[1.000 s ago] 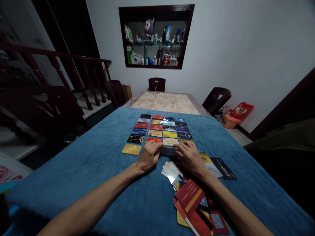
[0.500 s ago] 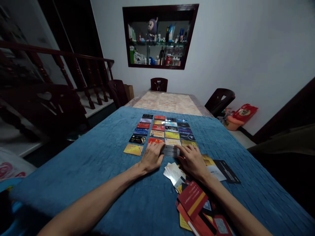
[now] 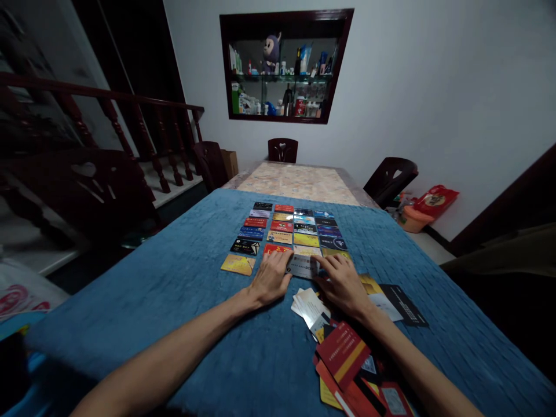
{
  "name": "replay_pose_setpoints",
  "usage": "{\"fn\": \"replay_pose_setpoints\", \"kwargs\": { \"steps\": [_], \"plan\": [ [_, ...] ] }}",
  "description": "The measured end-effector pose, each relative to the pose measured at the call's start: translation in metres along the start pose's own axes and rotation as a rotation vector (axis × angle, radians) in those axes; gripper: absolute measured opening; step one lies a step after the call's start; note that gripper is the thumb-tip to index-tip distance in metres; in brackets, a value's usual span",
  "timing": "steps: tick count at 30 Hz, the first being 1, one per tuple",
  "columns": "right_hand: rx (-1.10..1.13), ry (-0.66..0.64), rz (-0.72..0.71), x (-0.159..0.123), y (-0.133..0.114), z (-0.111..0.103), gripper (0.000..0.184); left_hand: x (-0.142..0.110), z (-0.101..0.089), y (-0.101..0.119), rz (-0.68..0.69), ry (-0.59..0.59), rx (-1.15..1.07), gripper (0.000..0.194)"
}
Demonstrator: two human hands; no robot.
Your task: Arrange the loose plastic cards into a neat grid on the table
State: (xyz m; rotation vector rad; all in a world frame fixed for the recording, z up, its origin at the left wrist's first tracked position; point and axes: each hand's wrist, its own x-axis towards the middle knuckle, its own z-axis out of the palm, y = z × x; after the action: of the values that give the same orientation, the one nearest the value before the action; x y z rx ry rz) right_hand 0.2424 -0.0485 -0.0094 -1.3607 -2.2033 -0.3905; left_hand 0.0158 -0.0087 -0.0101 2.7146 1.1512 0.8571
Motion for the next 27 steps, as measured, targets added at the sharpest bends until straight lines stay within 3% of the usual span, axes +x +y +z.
{"fn": "replay_pose_setpoints", "kwargs": {
  "steps": [9, 16, 27],
  "plan": [
    [-0.046, -0.016, 0.007, 0.0, -0.001, -0.003, 0.05, 0.002, -0.005, 0.002, 0.011, -0.01, 0.023, 0.054],
    [-0.094, -0.005, -0.003, 0.003, -0.001, -0.009, 0.045, 0.007, -0.012, 0.004, 0.021, -0.076, 0.036, 0.058],
    [-0.075, -0.005, -0.026, 0.023, -0.007, -0.018, 0.045, 0.02, -0.042, -0.009, 0.09, -0.133, 0.072, 0.051]
  ]
}}
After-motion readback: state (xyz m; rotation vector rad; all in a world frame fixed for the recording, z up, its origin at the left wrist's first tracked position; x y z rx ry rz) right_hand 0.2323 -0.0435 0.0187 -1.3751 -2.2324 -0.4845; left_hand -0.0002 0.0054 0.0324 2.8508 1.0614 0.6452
